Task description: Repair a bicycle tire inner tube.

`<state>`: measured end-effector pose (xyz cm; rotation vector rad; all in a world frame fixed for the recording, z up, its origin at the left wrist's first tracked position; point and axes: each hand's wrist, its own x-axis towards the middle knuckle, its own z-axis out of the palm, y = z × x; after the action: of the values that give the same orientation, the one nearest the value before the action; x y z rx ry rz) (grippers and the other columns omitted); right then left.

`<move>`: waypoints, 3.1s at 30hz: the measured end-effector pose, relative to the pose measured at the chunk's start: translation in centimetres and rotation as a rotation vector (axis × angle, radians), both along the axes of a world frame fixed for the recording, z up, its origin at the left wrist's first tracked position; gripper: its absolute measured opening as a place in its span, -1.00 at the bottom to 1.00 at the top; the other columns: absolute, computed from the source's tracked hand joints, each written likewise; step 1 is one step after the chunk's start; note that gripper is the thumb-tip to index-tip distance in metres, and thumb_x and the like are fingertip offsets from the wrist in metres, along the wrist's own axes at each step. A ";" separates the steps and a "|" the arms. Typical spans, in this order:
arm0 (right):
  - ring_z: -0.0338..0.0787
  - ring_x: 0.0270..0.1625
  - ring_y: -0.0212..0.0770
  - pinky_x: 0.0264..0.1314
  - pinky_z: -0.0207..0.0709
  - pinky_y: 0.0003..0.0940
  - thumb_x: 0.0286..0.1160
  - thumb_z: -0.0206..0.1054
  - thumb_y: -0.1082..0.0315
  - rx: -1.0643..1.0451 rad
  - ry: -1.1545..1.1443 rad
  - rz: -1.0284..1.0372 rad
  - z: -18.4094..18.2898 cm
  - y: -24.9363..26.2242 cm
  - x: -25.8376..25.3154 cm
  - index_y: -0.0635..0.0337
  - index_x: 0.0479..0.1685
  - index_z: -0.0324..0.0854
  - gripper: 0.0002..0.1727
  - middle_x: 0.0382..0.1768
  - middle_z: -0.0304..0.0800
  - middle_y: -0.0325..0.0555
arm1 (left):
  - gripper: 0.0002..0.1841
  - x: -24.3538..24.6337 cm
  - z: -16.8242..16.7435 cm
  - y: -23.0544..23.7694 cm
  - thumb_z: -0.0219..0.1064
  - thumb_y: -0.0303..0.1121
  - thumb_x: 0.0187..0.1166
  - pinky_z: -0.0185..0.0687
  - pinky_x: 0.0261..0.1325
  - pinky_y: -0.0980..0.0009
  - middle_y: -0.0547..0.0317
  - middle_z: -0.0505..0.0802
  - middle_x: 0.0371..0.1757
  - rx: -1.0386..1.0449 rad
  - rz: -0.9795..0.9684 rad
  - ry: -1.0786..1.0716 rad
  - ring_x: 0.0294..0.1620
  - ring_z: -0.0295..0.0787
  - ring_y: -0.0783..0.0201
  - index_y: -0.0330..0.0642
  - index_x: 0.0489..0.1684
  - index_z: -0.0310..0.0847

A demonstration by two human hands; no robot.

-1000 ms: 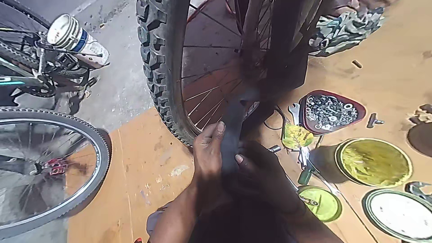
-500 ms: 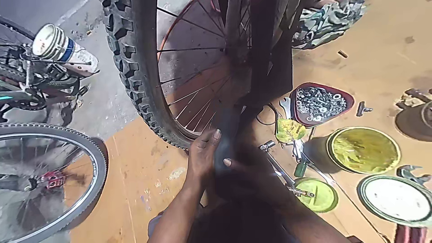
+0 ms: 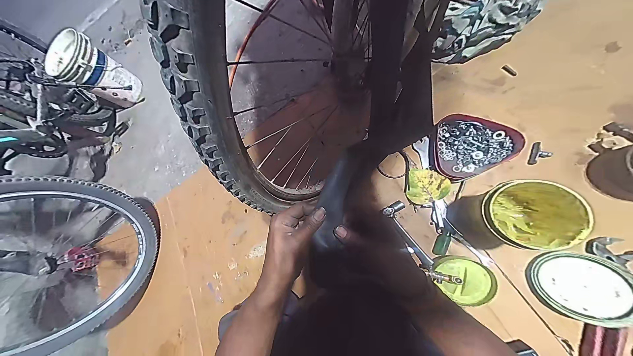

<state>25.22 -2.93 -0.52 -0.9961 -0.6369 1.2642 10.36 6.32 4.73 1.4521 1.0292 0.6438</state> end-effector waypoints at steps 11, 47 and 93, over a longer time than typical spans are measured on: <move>0.76 -0.28 -0.33 -0.18 0.74 -0.35 0.56 0.34 0.42 0.041 0.168 0.018 -0.3 -0.7 0.5 0.24 -0.03 0.72 -0.85 -0.26 0.80 -0.15 | -0.75 0.0 0.1 -0.2 0.21 -0.33 0.73 0.71 -0.08 0.32 0.11 0.83 -0.33 -0.044 -0.105 -0.014 -0.27 0.75 0.31 -0.24 -0.29 0.77; 0.82 -0.21 -0.30 -0.14 0.79 -0.35 0.55 0.44 0.28 0.044 -0.268 -0.127 1.3 -0.7 0.5 0.26 0.03 0.76 -0.75 -0.21 0.86 -0.16 | -0.87 0.8 0.2 0.7 0.54 -0.38 0.43 0.77 -0.05 0.36 0.10 0.87 -0.32 -0.274 -0.138 -0.195 -0.26 0.82 0.34 -0.23 -0.34 0.74; 0.78 -0.22 -0.38 -0.11 0.72 -0.44 0.72 0.22 0.37 0.130 0.010 0.083 1.2 -0.5 2.2 0.32 0.06 0.74 -0.76 -0.20 0.84 -0.14 | -0.69 0.5 -0.2 -0.1 0.08 -0.33 0.81 0.76 0.07 0.27 0.03 0.85 -0.21 -0.188 -0.062 -0.189 -0.14 0.80 0.29 -0.32 -0.10 0.75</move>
<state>27.44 -3.42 0.69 -0.8628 -0.7491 1.2827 10.85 6.18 4.54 1.2296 0.8694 0.6101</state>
